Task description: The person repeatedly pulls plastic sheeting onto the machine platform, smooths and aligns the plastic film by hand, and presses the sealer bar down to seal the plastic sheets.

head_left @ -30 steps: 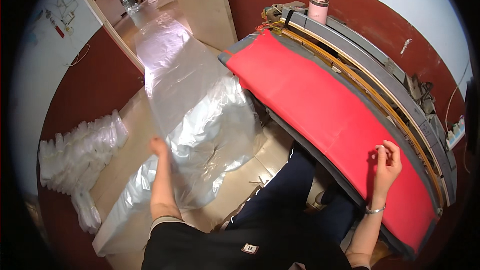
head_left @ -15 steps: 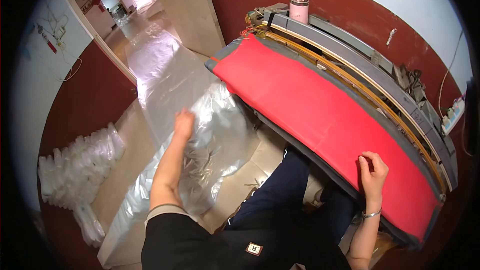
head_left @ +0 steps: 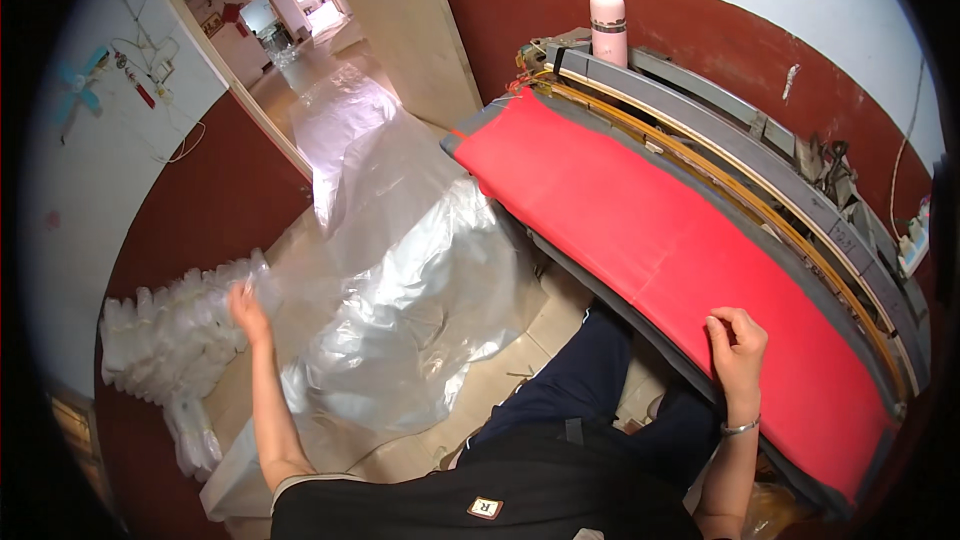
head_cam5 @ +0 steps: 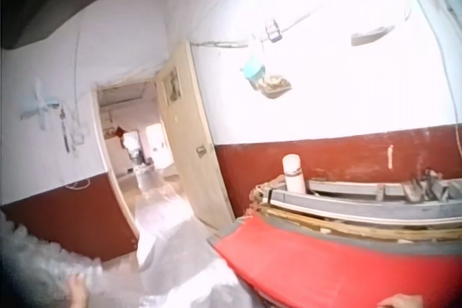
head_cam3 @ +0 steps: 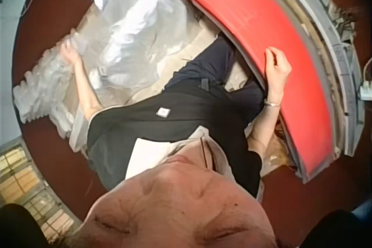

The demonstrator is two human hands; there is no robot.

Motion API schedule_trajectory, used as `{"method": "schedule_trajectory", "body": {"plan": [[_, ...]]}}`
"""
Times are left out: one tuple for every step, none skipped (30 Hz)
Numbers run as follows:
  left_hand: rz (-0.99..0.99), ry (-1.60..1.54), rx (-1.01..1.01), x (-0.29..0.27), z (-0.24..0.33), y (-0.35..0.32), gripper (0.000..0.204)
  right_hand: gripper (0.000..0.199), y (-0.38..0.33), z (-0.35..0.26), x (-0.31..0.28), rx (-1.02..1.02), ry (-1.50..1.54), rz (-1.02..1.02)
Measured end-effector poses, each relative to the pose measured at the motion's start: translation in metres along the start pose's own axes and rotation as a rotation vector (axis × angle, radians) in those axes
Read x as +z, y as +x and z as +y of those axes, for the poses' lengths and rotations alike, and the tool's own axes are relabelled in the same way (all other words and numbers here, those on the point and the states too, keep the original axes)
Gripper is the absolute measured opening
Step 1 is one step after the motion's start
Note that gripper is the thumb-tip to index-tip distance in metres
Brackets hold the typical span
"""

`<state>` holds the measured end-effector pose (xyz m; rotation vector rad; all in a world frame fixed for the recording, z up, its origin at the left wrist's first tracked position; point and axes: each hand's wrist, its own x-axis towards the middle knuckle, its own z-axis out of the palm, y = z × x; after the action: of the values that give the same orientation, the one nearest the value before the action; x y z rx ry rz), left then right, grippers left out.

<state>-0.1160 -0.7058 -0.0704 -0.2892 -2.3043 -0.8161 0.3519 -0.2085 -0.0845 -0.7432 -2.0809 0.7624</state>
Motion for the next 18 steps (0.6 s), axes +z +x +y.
{"method": "schedule_trajectory", "body": {"plan": [[0.024, -0.107, 0.369, 0.014, 0.045, 0.009, 0.011, 0.005, 0.000, -0.004, 0.004, -0.022, 0.020, -0.013], [-0.062, -0.315, 0.371, 0.028, 0.091, 0.009, 0.011, 0.005, -0.001, -0.007, 0.008, -0.035, 0.043, -0.024], [-0.151, -0.400, 0.419, 0.039, 0.137, 0.005, 0.011, 0.005, -0.001, -0.011, 0.013, -0.082, 0.048, -0.029], [-0.248, -0.524, 0.417, 0.050, 0.181, -0.004, 0.010, 0.005, -0.002, -0.016, 0.017, -0.084, 0.050, -0.024], [-0.345, -0.610, 0.453, 0.058, 0.223, -0.018, 0.010, 0.005, -0.003, -0.020, 0.022, -0.087, 0.088, -0.075], [-0.348, -0.677, 0.583, 0.067, 0.262, -0.029, 0.008, 0.005, -0.004, -0.025, 0.026, -0.078, 0.111, -0.136], [-0.413, -0.753, 0.586, 0.073, 0.297, -0.037, 0.005, 0.006, -0.004, -0.031, 0.032, -0.091, 0.150, -0.150], [-0.468, -0.888, 0.593, 0.079, 0.328, -0.049, 0.004, 0.009, -0.003, -0.036, 0.038, -0.081, 0.201, -0.188], [-0.505, -0.865, 0.693, 0.084, 0.356, -0.059, 0.004, 0.020, 0.000, -0.041, 0.044, -0.003, 0.302, -0.250], [-0.551, -0.835, 0.797, 0.085, 0.376, -0.075, 0.006, 0.032, 0.003, -0.045, 0.051, 0.143, 0.367, -0.329], [-0.500, -0.899, 0.980, 0.086, 0.393, -0.091, 0.013, 0.032, 0.006, -0.050, 0.061, 0.083, 0.395, -0.319], [-0.590, -0.985, 1.118, 0.088, 0.406, -0.105, 0.013, 0.045, 0.010, -0.054, 0.072, 0.093, 0.652, -0.309], [-0.676, -0.917, 1.200, 0.086, 0.415, -0.125, 0.014, 0.059, 0.012, -0.056, 0.082, 0.101, 0.899, -0.300], [-0.758, -0.872, 1.293, 0.084, 0.419, -0.139, 0.015, 0.071, 0.014, -0.057, 0.088, 0.141, 1.019, -0.427], [-0.743, -0.869, 1.272, 0.086, 0.420, -0.143, 0.015, 0.067, 0.013, -0.057, 0.094, 0.153, 1.131, -0.413], [-0.712, -0.786, 1.265, 0.088, 0.421, -0.146, 0.016, 0.062, 0.011, -0.056, 0.098, 0.161, 1.236, -0.415], [-0.683, -0.704, 1.257, 0.090, 0.420, -0.146, 0.018, 0.056, 0.005, -0.055, 0.099, 0.217, 1.133, -0.480], [-0.640, -0.755, 1.134, 0.094, 0.418, -0.138, 0.014, 0.050, -0.001, -0.052, 0.098, 0.263, 1.017, -0.527]]}}
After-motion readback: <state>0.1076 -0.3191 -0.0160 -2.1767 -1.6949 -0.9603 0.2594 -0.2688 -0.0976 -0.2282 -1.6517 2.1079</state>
